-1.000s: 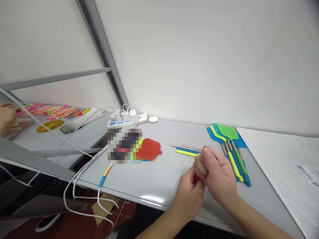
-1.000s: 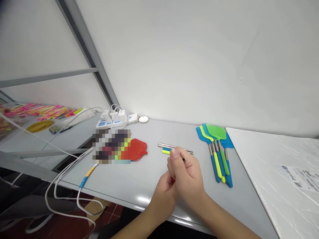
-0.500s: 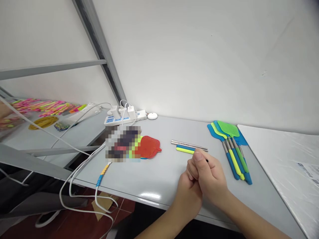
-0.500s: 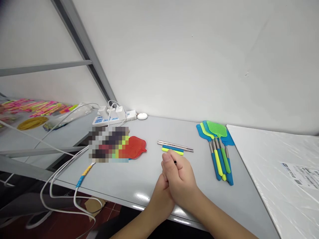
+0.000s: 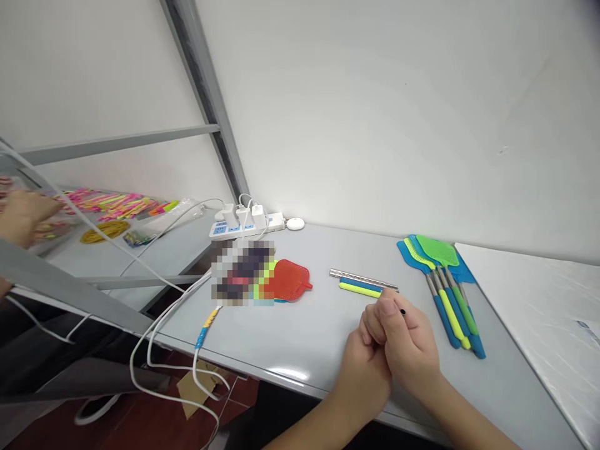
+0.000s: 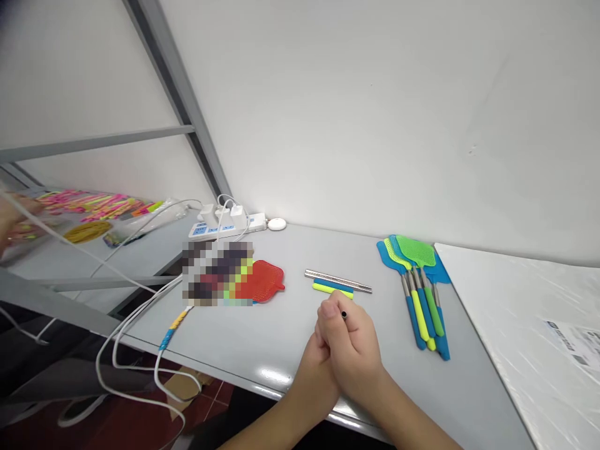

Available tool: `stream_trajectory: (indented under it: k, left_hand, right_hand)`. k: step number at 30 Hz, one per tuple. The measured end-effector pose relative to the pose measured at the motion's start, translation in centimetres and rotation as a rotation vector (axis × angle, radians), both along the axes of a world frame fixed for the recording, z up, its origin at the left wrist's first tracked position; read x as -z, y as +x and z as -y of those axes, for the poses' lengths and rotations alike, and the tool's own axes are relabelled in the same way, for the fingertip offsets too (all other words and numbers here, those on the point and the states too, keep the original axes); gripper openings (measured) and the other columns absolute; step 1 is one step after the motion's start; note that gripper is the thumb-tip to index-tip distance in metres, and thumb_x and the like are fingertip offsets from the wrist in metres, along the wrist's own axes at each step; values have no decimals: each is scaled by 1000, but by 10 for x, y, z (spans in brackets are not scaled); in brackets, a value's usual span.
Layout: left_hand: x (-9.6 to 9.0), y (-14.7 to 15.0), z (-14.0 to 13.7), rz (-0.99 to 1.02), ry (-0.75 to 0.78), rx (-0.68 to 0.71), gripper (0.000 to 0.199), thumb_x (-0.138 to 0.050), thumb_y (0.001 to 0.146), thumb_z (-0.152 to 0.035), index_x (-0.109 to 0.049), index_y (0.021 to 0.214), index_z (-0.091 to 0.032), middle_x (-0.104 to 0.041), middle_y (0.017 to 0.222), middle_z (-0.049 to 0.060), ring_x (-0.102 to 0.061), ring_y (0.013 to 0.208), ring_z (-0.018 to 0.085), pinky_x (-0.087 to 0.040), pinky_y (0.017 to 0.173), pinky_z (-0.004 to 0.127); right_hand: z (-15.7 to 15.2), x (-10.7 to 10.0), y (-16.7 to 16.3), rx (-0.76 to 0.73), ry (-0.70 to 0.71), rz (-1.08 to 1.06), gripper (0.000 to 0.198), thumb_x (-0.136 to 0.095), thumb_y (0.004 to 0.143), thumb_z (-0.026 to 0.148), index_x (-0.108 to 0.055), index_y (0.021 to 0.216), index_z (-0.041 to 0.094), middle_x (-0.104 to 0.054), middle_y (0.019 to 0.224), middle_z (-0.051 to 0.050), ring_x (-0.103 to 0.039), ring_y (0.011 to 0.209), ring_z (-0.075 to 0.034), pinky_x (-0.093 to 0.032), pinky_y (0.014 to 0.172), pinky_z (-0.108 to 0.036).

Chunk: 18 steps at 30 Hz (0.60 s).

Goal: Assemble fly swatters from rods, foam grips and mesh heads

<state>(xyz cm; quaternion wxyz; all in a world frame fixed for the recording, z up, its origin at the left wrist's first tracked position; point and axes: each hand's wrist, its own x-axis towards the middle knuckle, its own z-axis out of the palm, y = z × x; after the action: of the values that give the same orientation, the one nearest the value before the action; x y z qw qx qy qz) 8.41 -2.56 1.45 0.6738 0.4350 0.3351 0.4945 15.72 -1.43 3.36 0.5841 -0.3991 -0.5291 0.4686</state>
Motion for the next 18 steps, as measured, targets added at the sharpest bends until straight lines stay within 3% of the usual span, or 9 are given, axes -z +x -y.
stream_trajectory:
  k: [5,7,10,12,14,18]
  left_hand:
    - [-1,-1,-4,2,120,-23,16,-55,90,-31,-58,92,-16,-59,88,6,-55,87,18,-47,82,31]
    - [-2,-7,-9,-87,152,-69,21,-52,91,-35,-59,94,-15,-58,84,5,-55,80,16,-47,75,27]
    - [-10,-30,-26,-212,168,-206,22,-52,91,-38,-58,94,-17,-49,68,-3,-44,60,10,-39,56,20]
    - [-22,-54,-41,-228,181,-270,20,-53,90,-37,-57,98,-19,-42,61,-7,-35,50,8,-31,48,19]
    - [-35,-84,-57,-287,228,-311,20,-57,87,-38,-59,92,-18,-42,58,-7,-36,49,7,-31,48,18]
    - [-49,-138,-77,-298,173,-322,23,-58,86,-42,-57,85,-19,-40,52,-9,-31,41,5,-25,42,16]
  right_hand:
    - [-5,-8,-2,10,21,-20,22,-50,96,38,-48,80,23,-48,62,5,-49,58,-12,-42,54,-26]
    - [-10,-14,-6,26,109,-15,12,-51,96,38,-52,96,25,-56,79,1,-57,74,-14,-48,68,-30]
    - [-22,-19,-12,97,237,43,23,-45,97,40,-48,117,28,-56,111,-5,-56,105,-19,-48,90,-38]
    - [-33,-15,-16,126,238,194,24,-42,97,40,-49,116,27,-55,114,-7,-54,111,-21,-46,95,-41]
    - [-43,-4,-23,71,224,443,23,-44,96,38,-51,114,25,-56,114,-8,-54,112,-23,-44,97,-43]
    - [-59,25,-49,-23,331,964,43,-46,91,27,-44,133,20,-43,139,-16,-41,129,-29,-38,104,-48]
